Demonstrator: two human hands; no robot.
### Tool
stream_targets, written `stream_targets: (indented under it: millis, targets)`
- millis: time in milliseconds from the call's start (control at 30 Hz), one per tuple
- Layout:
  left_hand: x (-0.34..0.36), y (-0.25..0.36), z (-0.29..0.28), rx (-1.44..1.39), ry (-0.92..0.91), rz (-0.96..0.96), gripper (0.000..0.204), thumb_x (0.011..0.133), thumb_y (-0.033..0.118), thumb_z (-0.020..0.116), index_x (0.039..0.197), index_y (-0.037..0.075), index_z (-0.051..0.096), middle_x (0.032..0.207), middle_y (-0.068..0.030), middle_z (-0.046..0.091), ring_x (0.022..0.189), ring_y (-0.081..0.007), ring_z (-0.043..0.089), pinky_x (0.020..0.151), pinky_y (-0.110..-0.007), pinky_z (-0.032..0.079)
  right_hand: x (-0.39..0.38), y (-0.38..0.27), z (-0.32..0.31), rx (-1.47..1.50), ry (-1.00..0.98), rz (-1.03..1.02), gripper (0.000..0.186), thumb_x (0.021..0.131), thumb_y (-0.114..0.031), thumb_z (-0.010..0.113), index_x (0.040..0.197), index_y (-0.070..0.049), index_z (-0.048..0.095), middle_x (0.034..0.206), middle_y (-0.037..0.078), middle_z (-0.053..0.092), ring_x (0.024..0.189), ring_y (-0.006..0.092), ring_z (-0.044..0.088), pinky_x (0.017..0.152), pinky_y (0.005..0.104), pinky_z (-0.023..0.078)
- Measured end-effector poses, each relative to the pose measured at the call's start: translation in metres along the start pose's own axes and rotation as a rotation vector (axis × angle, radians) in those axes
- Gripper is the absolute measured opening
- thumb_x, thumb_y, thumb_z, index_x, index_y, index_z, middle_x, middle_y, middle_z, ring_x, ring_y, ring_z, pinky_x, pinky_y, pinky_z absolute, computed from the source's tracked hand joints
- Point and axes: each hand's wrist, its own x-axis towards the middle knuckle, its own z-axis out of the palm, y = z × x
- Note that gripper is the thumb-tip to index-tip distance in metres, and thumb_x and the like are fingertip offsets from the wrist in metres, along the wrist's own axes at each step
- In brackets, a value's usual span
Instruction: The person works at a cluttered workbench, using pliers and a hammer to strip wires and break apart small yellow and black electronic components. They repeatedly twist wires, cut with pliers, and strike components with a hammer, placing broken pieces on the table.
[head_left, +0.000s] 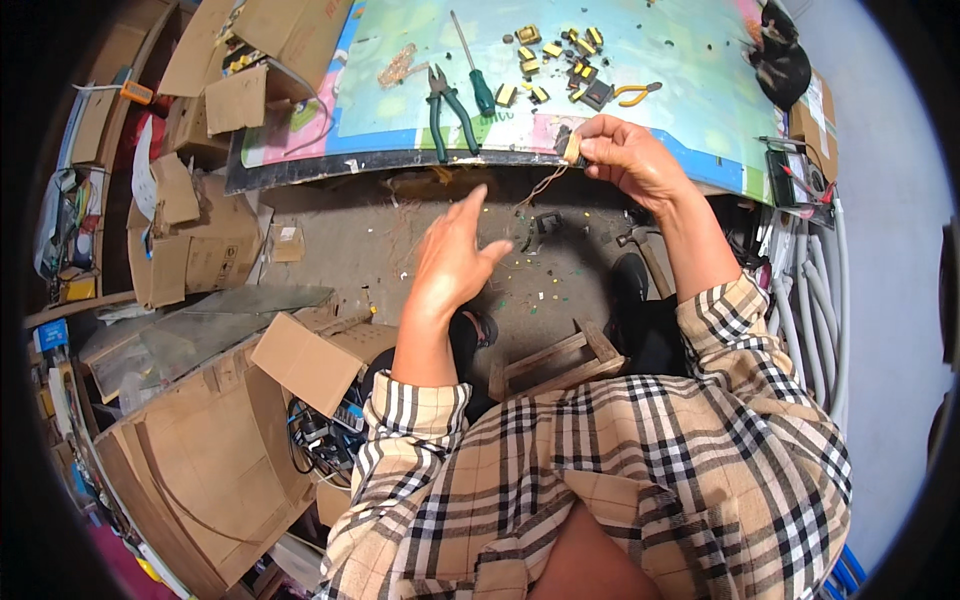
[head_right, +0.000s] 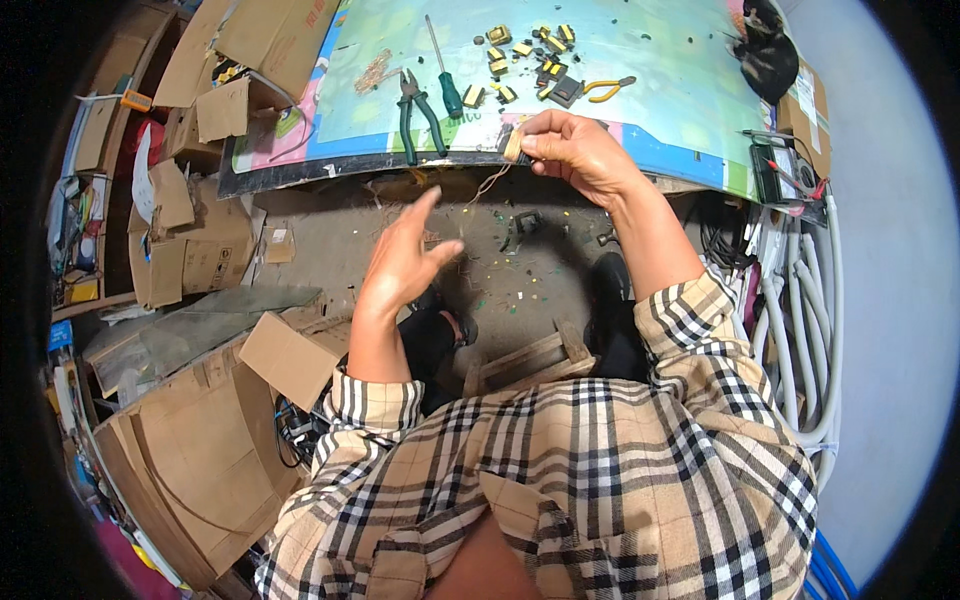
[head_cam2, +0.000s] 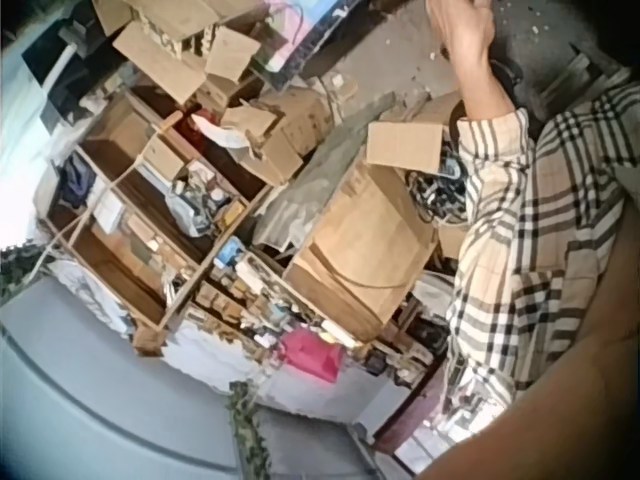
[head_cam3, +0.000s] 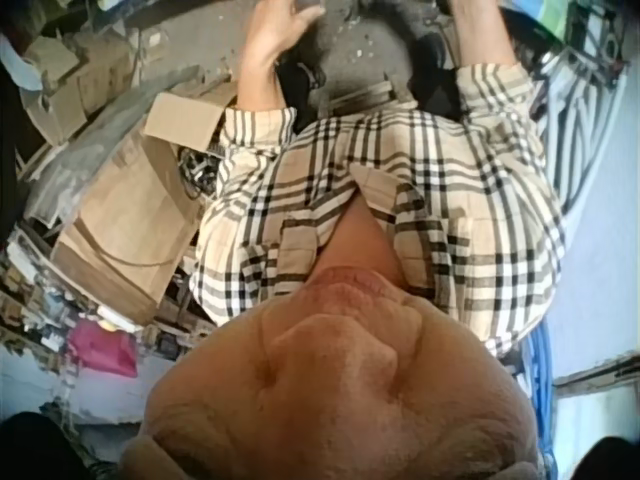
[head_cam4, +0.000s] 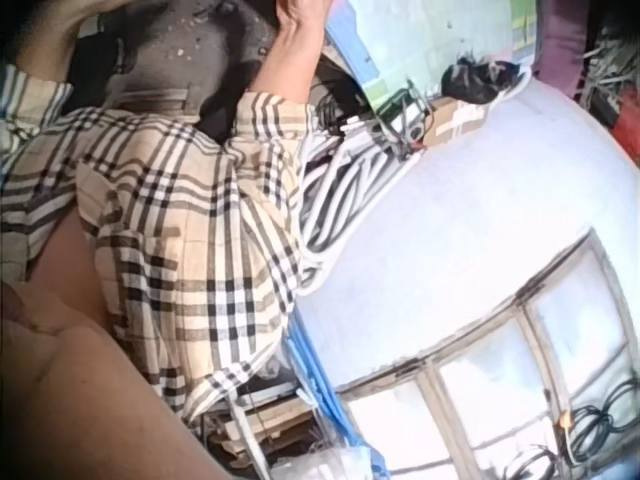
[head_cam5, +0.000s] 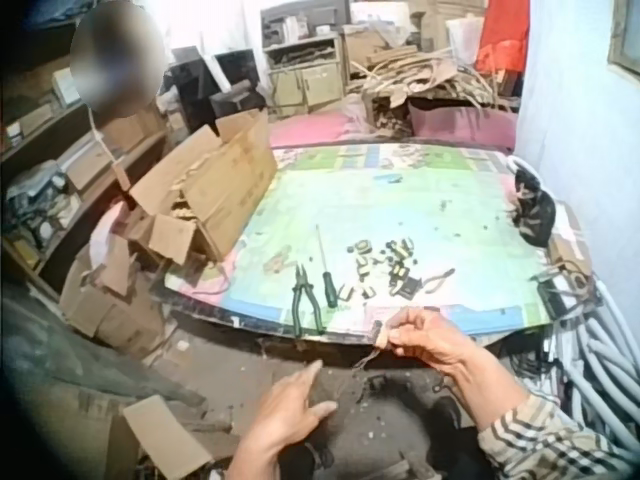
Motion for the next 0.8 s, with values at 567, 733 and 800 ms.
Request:
stream_targets:
  millis: [567, 733, 800]
  targets:
    - [0.022, 0.011, 0.006, -1.01, -0.036, -0.071, 0.014, 0.091, 0.015, 0.064, 0.088, 0.002, 0.068, 0.062, 0.005, 0.053, 0.052, -0.0028, 0.041, 0.048, -0.019, 0.029, -0.012, 0.005, 0.032, -0.373, -0.433, 0.112, 0.023, 0.082, -0.009, 0.071, 0.101, 0.0, 0.062, 0.084, 0.003, 0.067, 0.072, 0.008, 0.059, 0.068, 0.0236, 0.048]
    - [0.013, 0.014, 0.004, -0.808, -0.161, 0.027, 0.013, 0.091, 0.012, 0.063, 0.086, 0.001, 0.068, 0.065, 0.0038, 0.056, 0.057, -0.0037, 0.047, 0.051, -0.021, 0.036, 0.0, 0.017, 0.018, -0.69, -0.007, -0.075, 0.017, 0.084, -0.008, 0.069, 0.095, 0.003, 0.063, 0.081, 0.005, 0.067, 0.07, 0.0082, 0.057, 0.065, 0.0247, 0.049]
    - [0.006, 0.012, 0.01, -0.69, -0.245, 0.013, 0.013, 0.091, 0.01, 0.062, 0.082, 0.001, 0.066, 0.065, 0.0033, 0.056, 0.058, -0.0045, 0.048, 0.052, -0.021, 0.038, 0.001, 0.015, 0.017, -0.338, 0.138, -0.079, 0.016, 0.085, -0.009, 0.068, 0.097, 0.001, 0.063, 0.084, 0.004, 0.066, 0.072, 0.0089, 0.058, 0.066, 0.0235, 0.049]
